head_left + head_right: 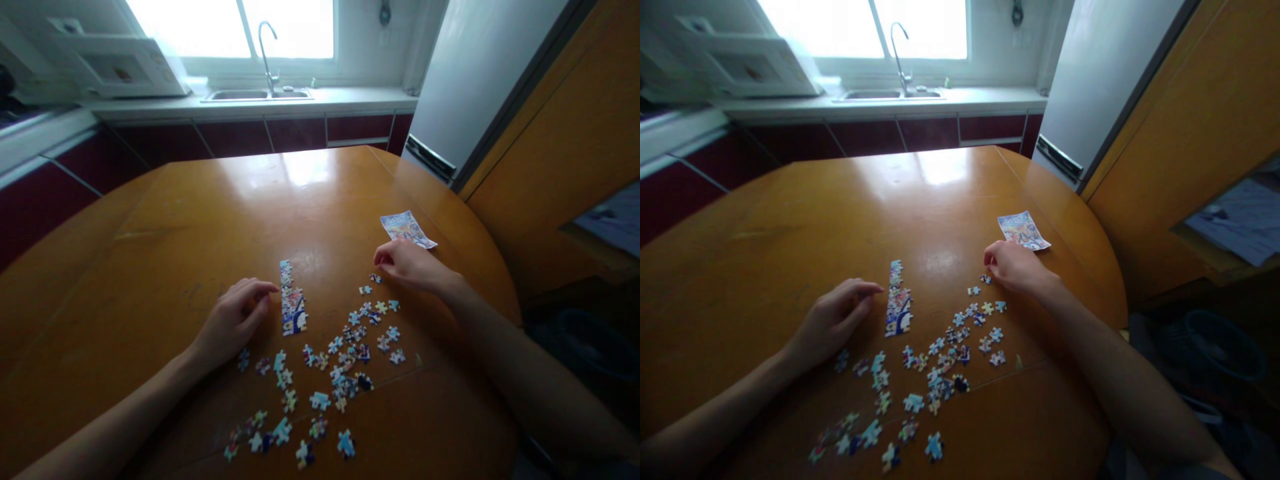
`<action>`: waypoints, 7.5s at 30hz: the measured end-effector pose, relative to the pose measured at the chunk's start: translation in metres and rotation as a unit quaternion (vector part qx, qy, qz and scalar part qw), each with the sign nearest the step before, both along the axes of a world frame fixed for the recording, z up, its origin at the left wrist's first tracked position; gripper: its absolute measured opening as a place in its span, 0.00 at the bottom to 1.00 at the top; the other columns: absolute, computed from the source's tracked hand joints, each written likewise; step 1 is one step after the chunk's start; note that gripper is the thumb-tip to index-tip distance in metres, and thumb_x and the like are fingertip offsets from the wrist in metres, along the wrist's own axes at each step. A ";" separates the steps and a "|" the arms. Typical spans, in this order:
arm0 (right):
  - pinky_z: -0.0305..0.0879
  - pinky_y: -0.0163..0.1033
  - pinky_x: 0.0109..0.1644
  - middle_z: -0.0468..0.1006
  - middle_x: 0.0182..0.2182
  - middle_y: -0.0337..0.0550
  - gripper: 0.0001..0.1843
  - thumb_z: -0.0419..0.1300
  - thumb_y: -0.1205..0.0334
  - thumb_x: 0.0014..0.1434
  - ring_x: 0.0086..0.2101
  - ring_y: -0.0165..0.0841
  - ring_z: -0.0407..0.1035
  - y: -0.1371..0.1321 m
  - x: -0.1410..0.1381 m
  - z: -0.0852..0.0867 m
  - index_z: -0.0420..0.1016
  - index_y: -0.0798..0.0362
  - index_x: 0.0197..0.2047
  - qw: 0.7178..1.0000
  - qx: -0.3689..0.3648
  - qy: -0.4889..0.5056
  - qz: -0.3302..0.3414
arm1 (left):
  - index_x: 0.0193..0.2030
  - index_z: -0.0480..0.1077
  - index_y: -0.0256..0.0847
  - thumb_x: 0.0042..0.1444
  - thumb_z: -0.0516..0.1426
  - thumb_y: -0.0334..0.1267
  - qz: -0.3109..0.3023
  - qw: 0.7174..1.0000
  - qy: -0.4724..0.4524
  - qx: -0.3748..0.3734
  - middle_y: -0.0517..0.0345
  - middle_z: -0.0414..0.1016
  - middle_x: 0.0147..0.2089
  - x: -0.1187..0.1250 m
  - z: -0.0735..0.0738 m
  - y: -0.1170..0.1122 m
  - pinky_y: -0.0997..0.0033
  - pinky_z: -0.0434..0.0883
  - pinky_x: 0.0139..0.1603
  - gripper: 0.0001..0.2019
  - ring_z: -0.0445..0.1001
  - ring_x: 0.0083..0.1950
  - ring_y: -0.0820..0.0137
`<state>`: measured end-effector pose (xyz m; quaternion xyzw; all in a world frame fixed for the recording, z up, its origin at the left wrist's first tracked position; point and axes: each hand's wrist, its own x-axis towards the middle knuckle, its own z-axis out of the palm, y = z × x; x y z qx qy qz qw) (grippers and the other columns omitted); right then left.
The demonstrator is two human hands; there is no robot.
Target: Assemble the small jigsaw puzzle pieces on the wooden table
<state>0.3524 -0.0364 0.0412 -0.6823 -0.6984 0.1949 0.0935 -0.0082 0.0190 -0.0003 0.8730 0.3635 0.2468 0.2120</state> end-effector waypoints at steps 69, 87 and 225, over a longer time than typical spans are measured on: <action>0.60 0.37 0.32 0.82 0.30 0.43 0.04 0.64 0.66 0.59 0.29 0.32 0.71 -0.004 -0.011 0.000 0.82 0.52 0.34 0.999 0.010 0.025 0.034 | 0.44 0.72 0.41 0.66 0.51 0.36 0.000 1.000 -0.008 -0.001 0.56 0.73 0.37 0.001 0.000 -0.003 0.66 0.67 0.43 0.09 0.71 0.39 0.67; 0.64 0.36 0.37 0.78 0.33 0.42 0.08 0.59 0.69 0.64 0.33 0.31 0.70 -0.024 -0.072 -0.025 0.79 0.53 0.36 0.963 0.150 0.184 0.131 | 0.44 0.72 0.39 0.64 0.53 0.32 -0.012 1.000 -0.029 -0.001 0.57 0.72 0.36 0.004 0.000 -0.006 0.65 0.66 0.45 0.07 0.70 0.40 0.68; 0.65 0.35 0.33 0.76 0.28 0.36 0.05 0.60 0.71 0.58 0.29 0.28 0.68 -0.067 -0.136 -0.030 0.74 0.52 0.34 0.900 0.106 0.422 0.038 | 0.44 0.73 0.40 0.56 0.66 0.34 -0.116 0.981 -0.152 -0.020 0.54 0.78 0.42 0.020 0.018 -0.060 0.64 0.71 0.48 0.10 0.72 0.46 0.66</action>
